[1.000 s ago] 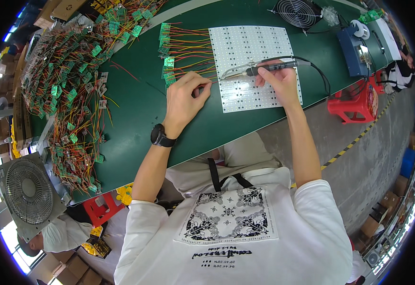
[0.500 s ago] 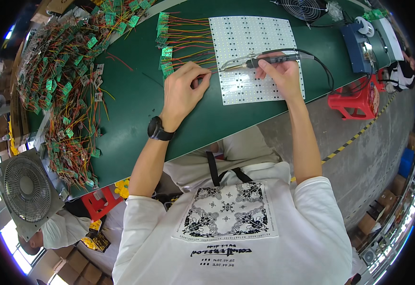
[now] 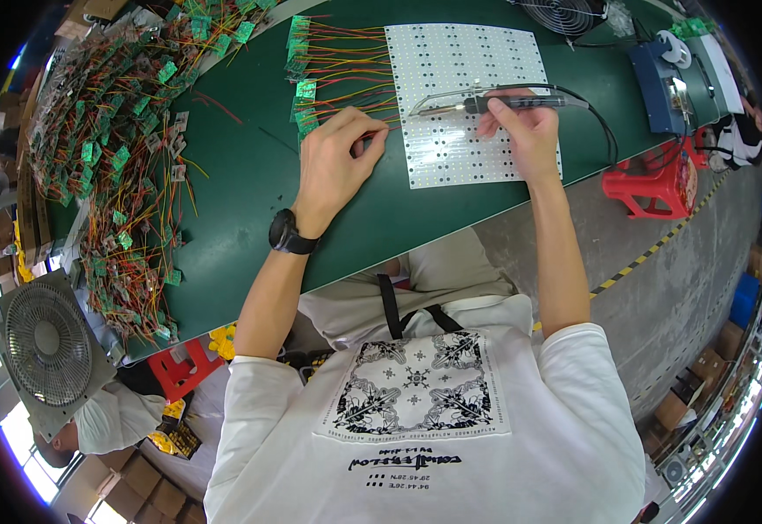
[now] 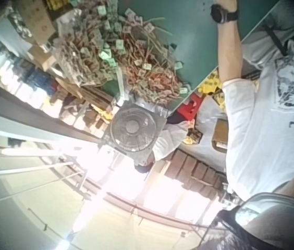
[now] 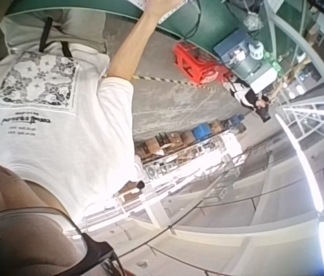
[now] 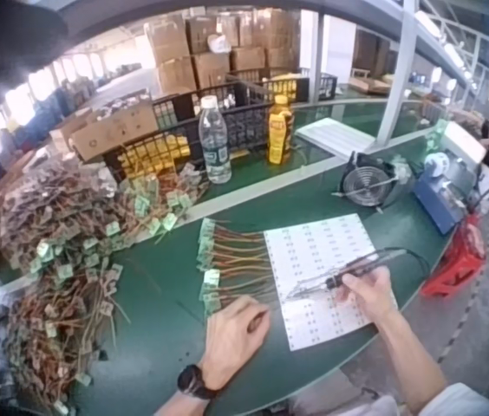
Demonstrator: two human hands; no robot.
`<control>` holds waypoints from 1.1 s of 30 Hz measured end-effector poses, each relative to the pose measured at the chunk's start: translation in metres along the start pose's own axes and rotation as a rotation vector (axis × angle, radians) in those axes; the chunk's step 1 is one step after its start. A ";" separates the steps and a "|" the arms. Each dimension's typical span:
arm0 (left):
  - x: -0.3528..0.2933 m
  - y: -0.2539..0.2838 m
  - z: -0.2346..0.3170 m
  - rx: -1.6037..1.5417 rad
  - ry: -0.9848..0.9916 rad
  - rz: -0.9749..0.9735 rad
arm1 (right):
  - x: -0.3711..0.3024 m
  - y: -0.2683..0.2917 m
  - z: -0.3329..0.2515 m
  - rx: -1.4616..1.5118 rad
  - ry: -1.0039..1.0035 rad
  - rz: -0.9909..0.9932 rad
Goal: The person solders multiple colored wires from small circuit boards onto a large white LED panel array. This is done using a soldering iron to connect the wires to the panel.
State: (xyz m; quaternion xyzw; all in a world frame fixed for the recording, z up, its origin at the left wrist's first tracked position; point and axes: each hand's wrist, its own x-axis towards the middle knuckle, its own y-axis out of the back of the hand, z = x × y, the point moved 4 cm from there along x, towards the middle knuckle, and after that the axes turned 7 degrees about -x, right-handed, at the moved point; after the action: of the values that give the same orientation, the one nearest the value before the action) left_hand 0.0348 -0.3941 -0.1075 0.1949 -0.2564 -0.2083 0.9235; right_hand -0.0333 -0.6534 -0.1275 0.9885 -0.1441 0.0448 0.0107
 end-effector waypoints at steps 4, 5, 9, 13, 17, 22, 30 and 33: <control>0.001 -0.001 -0.001 0.000 -0.008 0.001 | 0.001 0.003 0.001 0.015 0.008 0.021; 0.001 -0.001 -0.001 0.000 -0.008 0.001 | 0.002 0.002 0.001 -0.005 0.006 0.024; 0.001 0.002 -0.002 0.015 0.001 -0.007 | 0.005 -0.002 0.000 0.030 0.007 0.002; -0.002 0.010 0.006 0.098 -0.031 -0.019 | 0.003 -0.003 0.003 0.066 -0.020 0.050; -0.004 0.044 0.055 0.203 -0.116 0.131 | 0.001 0.008 0.010 0.075 -0.036 0.095; -0.058 0.132 0.016 0.600 0.213 0.509 | 0.000 0.003 0.000 0.098 -0.031 0.076; -0.064 0.221 -0.054 0.965 0.862 0.430 | 0.004 0.004 0.004 0.093 -0.040 0.074; -0.061 0.243 -0.078 0.938 0.800 0.348 | 0.005 0.000 0.003 0.103 -0.049 0.072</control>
State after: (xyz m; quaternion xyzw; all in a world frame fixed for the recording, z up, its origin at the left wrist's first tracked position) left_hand 0.0996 -0.1410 -0.0803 0.5964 0.0161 0.1678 0.7848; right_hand -0.0278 -0.6546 -0.1299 0.9827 -0.1772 0.0283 -0.0452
